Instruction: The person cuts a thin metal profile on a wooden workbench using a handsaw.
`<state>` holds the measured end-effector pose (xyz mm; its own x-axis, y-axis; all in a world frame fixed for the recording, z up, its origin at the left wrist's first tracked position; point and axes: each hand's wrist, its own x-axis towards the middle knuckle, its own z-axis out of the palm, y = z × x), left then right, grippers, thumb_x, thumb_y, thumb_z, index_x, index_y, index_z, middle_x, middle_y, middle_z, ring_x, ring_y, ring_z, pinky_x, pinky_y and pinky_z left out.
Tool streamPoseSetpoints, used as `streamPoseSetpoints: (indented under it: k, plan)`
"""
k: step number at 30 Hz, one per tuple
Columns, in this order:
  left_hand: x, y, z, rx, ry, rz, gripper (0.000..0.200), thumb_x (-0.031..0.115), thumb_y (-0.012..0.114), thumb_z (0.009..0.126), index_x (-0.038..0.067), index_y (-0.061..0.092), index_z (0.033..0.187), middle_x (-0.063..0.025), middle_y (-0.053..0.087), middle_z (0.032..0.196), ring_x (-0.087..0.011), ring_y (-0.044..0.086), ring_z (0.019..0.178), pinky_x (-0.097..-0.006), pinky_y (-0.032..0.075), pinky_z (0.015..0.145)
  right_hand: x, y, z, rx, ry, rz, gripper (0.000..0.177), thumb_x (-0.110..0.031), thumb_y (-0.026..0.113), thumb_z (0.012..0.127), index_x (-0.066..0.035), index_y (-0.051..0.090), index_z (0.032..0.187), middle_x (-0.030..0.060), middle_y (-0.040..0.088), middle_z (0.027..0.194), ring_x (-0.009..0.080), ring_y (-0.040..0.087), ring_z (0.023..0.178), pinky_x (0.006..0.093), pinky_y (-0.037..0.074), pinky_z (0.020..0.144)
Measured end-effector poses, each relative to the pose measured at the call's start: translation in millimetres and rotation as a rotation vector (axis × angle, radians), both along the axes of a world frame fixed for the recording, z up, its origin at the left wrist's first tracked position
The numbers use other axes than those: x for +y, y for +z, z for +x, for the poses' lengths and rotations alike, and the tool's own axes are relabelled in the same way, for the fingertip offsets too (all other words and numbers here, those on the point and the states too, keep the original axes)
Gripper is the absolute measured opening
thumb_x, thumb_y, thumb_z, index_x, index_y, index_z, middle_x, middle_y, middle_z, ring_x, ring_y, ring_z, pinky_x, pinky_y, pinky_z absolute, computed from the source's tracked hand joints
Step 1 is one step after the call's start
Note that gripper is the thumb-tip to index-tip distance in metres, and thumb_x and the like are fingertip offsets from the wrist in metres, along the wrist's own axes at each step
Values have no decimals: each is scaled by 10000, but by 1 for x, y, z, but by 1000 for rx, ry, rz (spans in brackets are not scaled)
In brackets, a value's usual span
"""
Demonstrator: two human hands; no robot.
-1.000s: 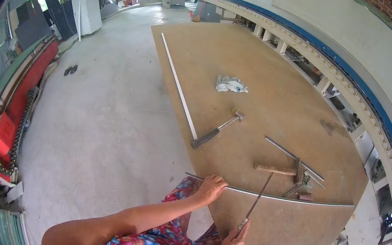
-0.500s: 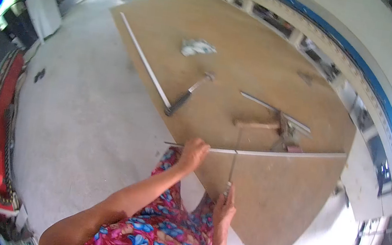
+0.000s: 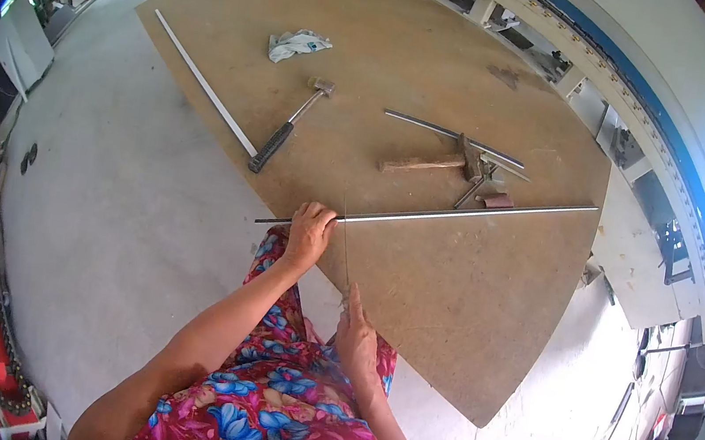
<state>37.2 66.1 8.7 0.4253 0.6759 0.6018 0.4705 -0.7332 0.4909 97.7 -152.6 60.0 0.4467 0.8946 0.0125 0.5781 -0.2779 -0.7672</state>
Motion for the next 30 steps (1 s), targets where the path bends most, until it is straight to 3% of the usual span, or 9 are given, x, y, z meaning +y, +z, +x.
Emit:
streamPoseSetpoints:
  k: [1, 4, 10, 13, 22, 25, 28, 30]
  plan:
    - [0, 0, 0, 4, 1, 1, 198, 37, 702, 771, 62, 611, 944, -96, 560, 910, -328, 549, 888, -436, 436, 759, 1, 0, 0, -8, 6, 11, 542, -26, 484, 894, -56, 401, 1428, 332, 614, 1040, 476, 632, 916, 505, 513, 765]
    - [1, -1, 0, 21, 6, 2, 193, 29, 703, 766, 62, 610, 932, -95, 559, 909, -325, 550, 889, -434, 437, 758, 1, 8, 1, 37, 14, -56, 540, -38, 498, 908, -53, 387, 1437, 308, 557, 1238, 452, 582, 1093, 469, 507, 868]
    - [1, -1, 1, 26, 14, 6, 199, 19, 701, 758, 64, 611, 930, -94, 561, 911, -322, 550, 899, -435, 437, 760, -3, 4, 0, 1, 13, -58, 540, -25, 499, 898, -49, 400, 1429, 309, 559, 1236, 458, 574, 1105, 466, 505, 878]
    - [2, -2, 1, 32, 18, -1, 182, 34, 694, 766, 72, 612, 924, -89, 555, 904, -315, 548, 904, -432, 436, 766, -4, 0, 0, -38, -17, 14, 515, -36, 520, 893, -65, 449, 1402, 322, 622, 1012, 452, 645, 910, 487, 520, 759]
    - [2, -2, 1, 48, 18, 1, 152, 71, 687, 791, 80, 614, 924, -85, 545, 896, -297, 542, 906, -424, 434, 775, -13, 6, -2, -32, -1, -69, 544, -42, 518, 891, -83, 417, 1424, 322, 616, 1027, 459, 640, 913, 488, 514, 770]
    - [2, -2, 1, 53, 16, -6, 156, 71, 685, 797, 81, 613, 936, -86, 546, 901, -295, 542, 908, -424, 433, 776, -15, 0, -2, -76, 10, 21, 551, -45, 517, 890, -76, 407, 1428, 332, 609, 1037, 469, 631, 935, 495, 512, 776]
    - [2, -2, 1, 58, 15, -13, 157, 74, 683, 803, 83, 611, 942, -85, 547, 906, -293, 541, 913, -423, 431, 781, -15, 18, -2, 74, -15, -158, 541, -41, 511, 890, -60, 413, 1421, 340, 601, 1061, 481, 617, 967, 496, 510, 796]
    - [1, -3, 1, 58, 14, -14, 152, 78, 680, 807, 83, 609, 942, -82, 547, 907, -293, 541, 913, -423, 431, 782, -17, 10, -1, 34, 3, -93, 538, -37, 511, 887, -46, 415, 1416, 336, 601, 1074, 481, 613, 981, 496, 508, 801]
